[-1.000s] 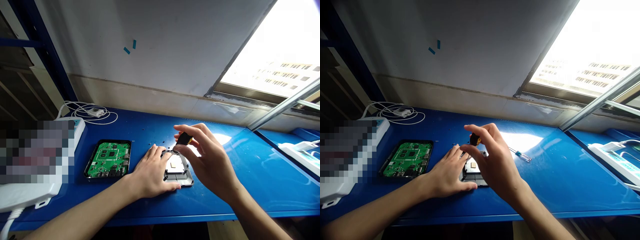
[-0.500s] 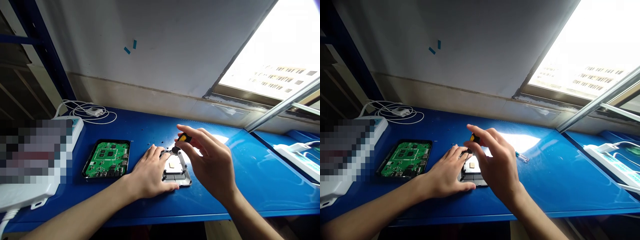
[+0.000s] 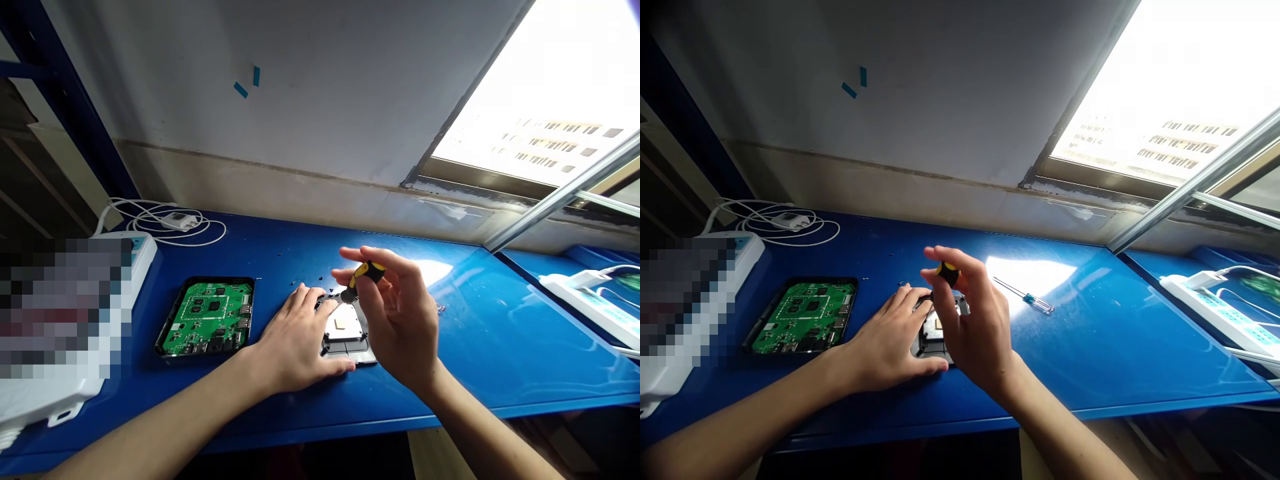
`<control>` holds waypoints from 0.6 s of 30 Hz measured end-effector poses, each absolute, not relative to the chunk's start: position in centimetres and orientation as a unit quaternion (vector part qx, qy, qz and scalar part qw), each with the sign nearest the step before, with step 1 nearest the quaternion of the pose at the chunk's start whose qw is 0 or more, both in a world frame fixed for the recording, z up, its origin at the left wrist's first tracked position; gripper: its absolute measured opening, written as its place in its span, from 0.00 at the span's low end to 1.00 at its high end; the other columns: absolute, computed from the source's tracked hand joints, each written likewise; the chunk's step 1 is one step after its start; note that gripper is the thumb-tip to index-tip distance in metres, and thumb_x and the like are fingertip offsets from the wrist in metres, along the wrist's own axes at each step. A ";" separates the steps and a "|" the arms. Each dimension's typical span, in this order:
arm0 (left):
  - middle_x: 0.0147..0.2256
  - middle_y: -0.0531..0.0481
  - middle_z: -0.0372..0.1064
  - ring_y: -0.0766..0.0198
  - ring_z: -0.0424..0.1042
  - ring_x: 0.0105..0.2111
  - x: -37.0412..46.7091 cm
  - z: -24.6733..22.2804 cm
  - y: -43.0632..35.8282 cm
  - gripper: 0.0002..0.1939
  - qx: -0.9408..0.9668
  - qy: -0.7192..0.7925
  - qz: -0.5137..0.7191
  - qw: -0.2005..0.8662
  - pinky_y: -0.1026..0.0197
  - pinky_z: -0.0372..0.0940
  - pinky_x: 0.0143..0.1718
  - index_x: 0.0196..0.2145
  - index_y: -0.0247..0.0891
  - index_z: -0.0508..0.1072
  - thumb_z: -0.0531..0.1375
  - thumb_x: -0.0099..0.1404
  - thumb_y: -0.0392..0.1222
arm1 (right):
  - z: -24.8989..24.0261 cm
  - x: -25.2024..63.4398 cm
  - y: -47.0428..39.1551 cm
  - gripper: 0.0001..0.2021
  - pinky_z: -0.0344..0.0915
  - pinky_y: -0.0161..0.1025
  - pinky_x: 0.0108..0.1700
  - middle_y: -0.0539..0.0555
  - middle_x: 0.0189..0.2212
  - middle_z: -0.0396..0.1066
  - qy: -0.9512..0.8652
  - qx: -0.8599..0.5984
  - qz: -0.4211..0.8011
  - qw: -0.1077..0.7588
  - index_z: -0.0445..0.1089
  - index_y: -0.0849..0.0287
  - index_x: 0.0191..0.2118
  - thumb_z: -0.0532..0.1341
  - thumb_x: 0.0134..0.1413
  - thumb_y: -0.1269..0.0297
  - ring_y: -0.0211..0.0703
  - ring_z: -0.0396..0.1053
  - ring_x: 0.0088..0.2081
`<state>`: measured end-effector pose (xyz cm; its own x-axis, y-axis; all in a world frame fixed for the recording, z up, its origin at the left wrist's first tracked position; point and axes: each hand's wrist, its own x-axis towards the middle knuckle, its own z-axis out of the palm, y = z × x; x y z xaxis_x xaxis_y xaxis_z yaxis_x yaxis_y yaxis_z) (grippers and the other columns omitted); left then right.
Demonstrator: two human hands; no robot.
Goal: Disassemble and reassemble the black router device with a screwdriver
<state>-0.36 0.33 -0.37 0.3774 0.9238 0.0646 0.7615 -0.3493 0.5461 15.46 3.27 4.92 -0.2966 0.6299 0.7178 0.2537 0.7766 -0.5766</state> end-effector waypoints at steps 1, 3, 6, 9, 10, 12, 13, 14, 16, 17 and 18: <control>0.68 0.33 0.56 0.24 0.47 0.70 -0.4 -0.3 0.3 0.46 0.801 0.526 0.186 0.218 0.25 0.51 0.68 0.67 0.39 0.63 0.67 0.60 0.67 | 4.9 15.4 3.3 0.16 0.81 0.48 0.48 0.55 0.55 0.75 -0.781 -0.280 0.195 0.524 0.65 0.49 0.60 0.56 0.71 0.71 0.44 0.80 0.48; 0.67 0.34 0.56 0.26 0.48 0.70 -0.4 -0.3 0.4 0.46 0.802 0.525 0.187 0.217 0.26 0.51 0.68 0.67 0.38 0.63 0.67 0.60 0.67 | 4.9 15.3 3.6 0.15 0.80 0.48 0.49 0.55 0.57 0.74 -0.776 -0.274 0.211 0.528 0.65 0.50 0.59 0.55 0.71 0.71 0.44 0.80 0.49; 0.67 0.32 0.56 0.26 0.48 0.70 -0.4 -0.2 0.4 0.46 0.802 0.524 0.185 0.218 0.27 0.52 0.68 0.67 0.37 0.64 0.66 0.60 0.68 | 5.1 15.4 4.0 0.13 0.80 0.47 0.45 0.53 0.48 0.73 -0.772 -0.283 0.181 0.539 0.71 0.50 0.54 0.63 0.66 0.68 0.44 0.79 0.44; 0.68 0.32 0.55 0.25 0.47 0.70 -0.5 -0.2 0.4 0.47 0.802 0.523 0.186 0.219 0.26 0.52 0.67 0.67 0.37 0.63 0.65 0.60 0.68 | 5.4 15.5 4.2 0.14 0.80 0.46 0.44 0.51 0.41 0.73 -0.774 -0.303 0.129 0.541 0.74 0.50 0.52 0.67 0.62 0.69 0.43 0.78 0.42; 0.68 0.33 0.56 0.26 0.48 0.70 -0.5 -0.2 0.3 0.47 0.802 0.523 0.187 0.218 0.27 0.52 0.68 0.67 0.37 0.63 0.66 0.60 0.68 | 5.4 15.6 4.2 0.14 0.80 0.46 0.44 0.51 0.41 0.75 -0.776 -0.306 0.120 0.538 0.74 0.50 0.53 0.65 0.64 0.70 0.44 0.79 0.42; 0.67 0.33 0.56 0.27 0.49 0.70 -0.4 -0.3 0.4 0.47 0.802 0.523 0.189 0.217 0.28 0.52 0.68 0.67 0.37 0.63 0.67 0.59 0.67 | 5.5 15.7 4.0 0.15 0.80 0.46 0.46 0.52 0.44 0.79 -0.779 -0.309 0.119 0.532 0.71 0.51 0.56 0.59 0.68 0.71 0.44 0.80 0.44; 0.67 0.33 0.57 0.27 0.49 0.70 -0.4 -0.3 0.4 0.47 0.803 0.523 0.189 0.216 0.28 0.52 0.68 0.67 0.37 0.63 0.67 0.59 0.67 | 5.5 15.7 3.9 0.15 0.80 0.47 0.46 0.53 0.46 0.79 -0.779 -0.310 0.123 0.531 0.71 0.51 0.56 0.56 0.70 0.71 0.44 0.81 0.45; 0.67 0.33 0.57 0.27 0.49 0.70 -0.4 -0.3 0.4 0.48 0.803 0.523 0.188 0.216 0.28 0.52 0.68 0.68 0.37 0.63 0.67 0.59 0.67 | 5.5 15.7 3.9 0.15 0.80 0.47 0.46 0.53 0.47 0.80 -0.778 -0.311 0.126 0.530 0.71 0.52 0.56 0.53 0.71 0.72 0.45 0.81 0.45; 0.67 0.32 0.57 0.27 0.49 0.70 -0.4 -0.3 0.4 0.48 0.804 0.522 0.188 0.215 0.27 0.52 0.68 0.67 0.37 0.63 0.66 0.60 0.68 | 5.8 15.8 3.8 0.14 0.79 0.48 0.45 0.54 0.46 0.80 -0.782 -0.306 0.122 0.530 0.72 0.52 0.54 0.54 0.71 0.70 0.46 0.81 0.45; 0.67 0.32 0.57 0.27 0.49 0.70 -0.5 -0.3 0.4 0.47 0.804 0.522 0.188 0.216 0.27 0.52 0.68 0.67 0.37 0.63 0.66 0.60 0.68 | 6.0 15.8 3.8 0.11 0.79 0.48 0.44 0.54 0.44 0.79 -0.784 -0.301 0.111 0.531 0.74 0.52 0.52 0.57 0.69 0.69 0.46 0.80 0.43; 0.67 0.32 0.57 0.27 0.49 0.70 -0.5 -0.3 0.4 0.47 0.804 0.521 0.188 0.216 0.27 0.52 0.67 0.67 0.37 0.62 0.65 0.60 0.69 | 6.2 15.8 3.8 0.09 0.78 0.47 0.41 0.54 0.42 0.79 -0.787 -0.296 0.094 0.533 0.75 0.53 0.50 0.62 0.67 0.67 0.46 0.80 0.42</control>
